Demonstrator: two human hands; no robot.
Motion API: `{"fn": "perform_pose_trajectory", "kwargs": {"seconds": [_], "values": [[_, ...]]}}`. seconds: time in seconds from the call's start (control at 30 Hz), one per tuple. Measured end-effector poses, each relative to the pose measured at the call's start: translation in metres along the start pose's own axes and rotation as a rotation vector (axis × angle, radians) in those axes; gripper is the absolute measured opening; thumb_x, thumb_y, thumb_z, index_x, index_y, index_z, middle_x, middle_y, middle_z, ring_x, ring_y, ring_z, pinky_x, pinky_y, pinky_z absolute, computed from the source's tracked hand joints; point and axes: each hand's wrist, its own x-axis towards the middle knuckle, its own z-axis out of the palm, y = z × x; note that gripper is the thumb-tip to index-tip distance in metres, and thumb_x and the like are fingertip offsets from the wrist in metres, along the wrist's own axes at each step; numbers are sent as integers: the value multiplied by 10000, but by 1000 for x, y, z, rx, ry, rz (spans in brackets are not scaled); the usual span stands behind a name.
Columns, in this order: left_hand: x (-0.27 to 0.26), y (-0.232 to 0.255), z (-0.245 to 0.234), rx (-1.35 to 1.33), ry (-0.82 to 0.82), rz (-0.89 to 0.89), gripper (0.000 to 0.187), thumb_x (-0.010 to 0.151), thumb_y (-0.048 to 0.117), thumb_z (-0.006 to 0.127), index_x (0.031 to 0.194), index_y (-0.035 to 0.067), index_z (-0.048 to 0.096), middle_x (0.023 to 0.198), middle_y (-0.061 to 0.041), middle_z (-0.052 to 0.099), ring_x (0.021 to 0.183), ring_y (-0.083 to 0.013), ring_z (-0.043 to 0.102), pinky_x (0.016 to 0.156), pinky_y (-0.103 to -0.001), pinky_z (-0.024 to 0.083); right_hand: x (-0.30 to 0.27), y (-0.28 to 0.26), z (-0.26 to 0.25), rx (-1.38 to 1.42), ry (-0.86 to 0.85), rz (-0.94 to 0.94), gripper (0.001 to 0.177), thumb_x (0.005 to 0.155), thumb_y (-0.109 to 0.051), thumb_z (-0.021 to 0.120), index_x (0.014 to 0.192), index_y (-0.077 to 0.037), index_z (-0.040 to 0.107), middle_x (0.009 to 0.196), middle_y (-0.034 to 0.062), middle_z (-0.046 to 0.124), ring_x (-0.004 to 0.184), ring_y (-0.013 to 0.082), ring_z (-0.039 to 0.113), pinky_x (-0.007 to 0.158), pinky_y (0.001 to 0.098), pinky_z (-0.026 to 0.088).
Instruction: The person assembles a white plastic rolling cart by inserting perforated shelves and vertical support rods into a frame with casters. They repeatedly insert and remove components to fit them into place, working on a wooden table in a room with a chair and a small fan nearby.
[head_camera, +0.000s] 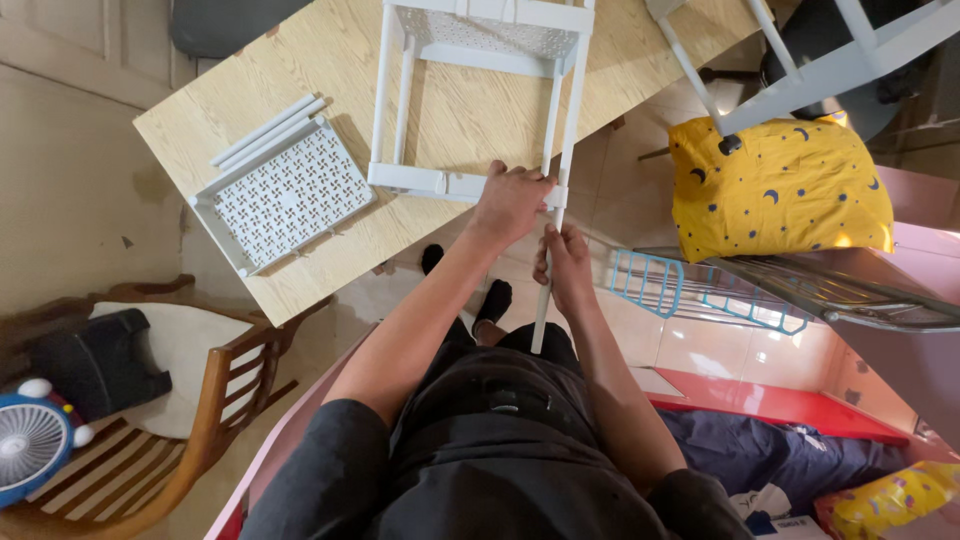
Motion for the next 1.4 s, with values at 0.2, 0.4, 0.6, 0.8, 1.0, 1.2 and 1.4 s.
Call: {"fn": "perform_pose_trajectory", "kwargs": {"seconds": [0.2,0.4,0.6,0.8,1.0,1.2,1.4], "values": [[3,4,-10,34,-45,-30,214,891,192,751,1096,144,710,930,-30,728,960,-245,707,1050,-588,352,-14,3,12,-159,104,-39,253,1099,-310,443,1079,-87,561,654,-2,457,470,67,400,384,255,334],[0,-1,-21,-99,-29,-1,333,826,92,742,1145,177,693,887,3,752,900,-238,723,1155,-698,159,-15,-3,23,-158,101,-61,284,1099,-357,402,1043,-106,522,594,-32,396,412,65,329,344,250,247],[0,-9,-17,-29,-48,4,350,841,125,752,1179,194,692,906,-13,741,915,-246,722,1207,-693,92,-9,-7,14,203,-47,168,311,1099,-427,395,1027,-141,493,619,-56,346,445,50,247,373,232,182],[6,-3,-13,24,-73,-15,282,871,153,723,1151,172,700,971,-4,732,978,-240,708,1201,-703,96,4,-5,-4,315,-189,198,359,1090,-503,416,1037,-160,508,613,-63,287,443,53,204,369,232,166],[1,15,-29,139,-218,-71,508,912,342,712,1361,140,589,1062,-42,721,1160,-277,632,1213,-721,61,-2,-15,-6,198,-170,127,394,1084,-467,435,1151,-88,517,660,-5,371,477,86,308,407,257,260],[-30,23,-28,100,224,-40,690,890,139,650,1532,90,401,1569,-104,431,1486,-349,328,1198,-687,67,3,-47,-4,-16,-65,81,471,1073,-406,461,1346,-28,525,722,15,455,469,80,336,391,243,266],[-78,-22,-46,54,502,-193,666,937,-41,550,1569,117,408,1613,-68,450,1547,-277,330,1274,-615,60,0,-85,-23,-135,-54,58,451,1080,-386,481,1352,-34,557,677,-9,422,452,49,324,373,224,246]]}}
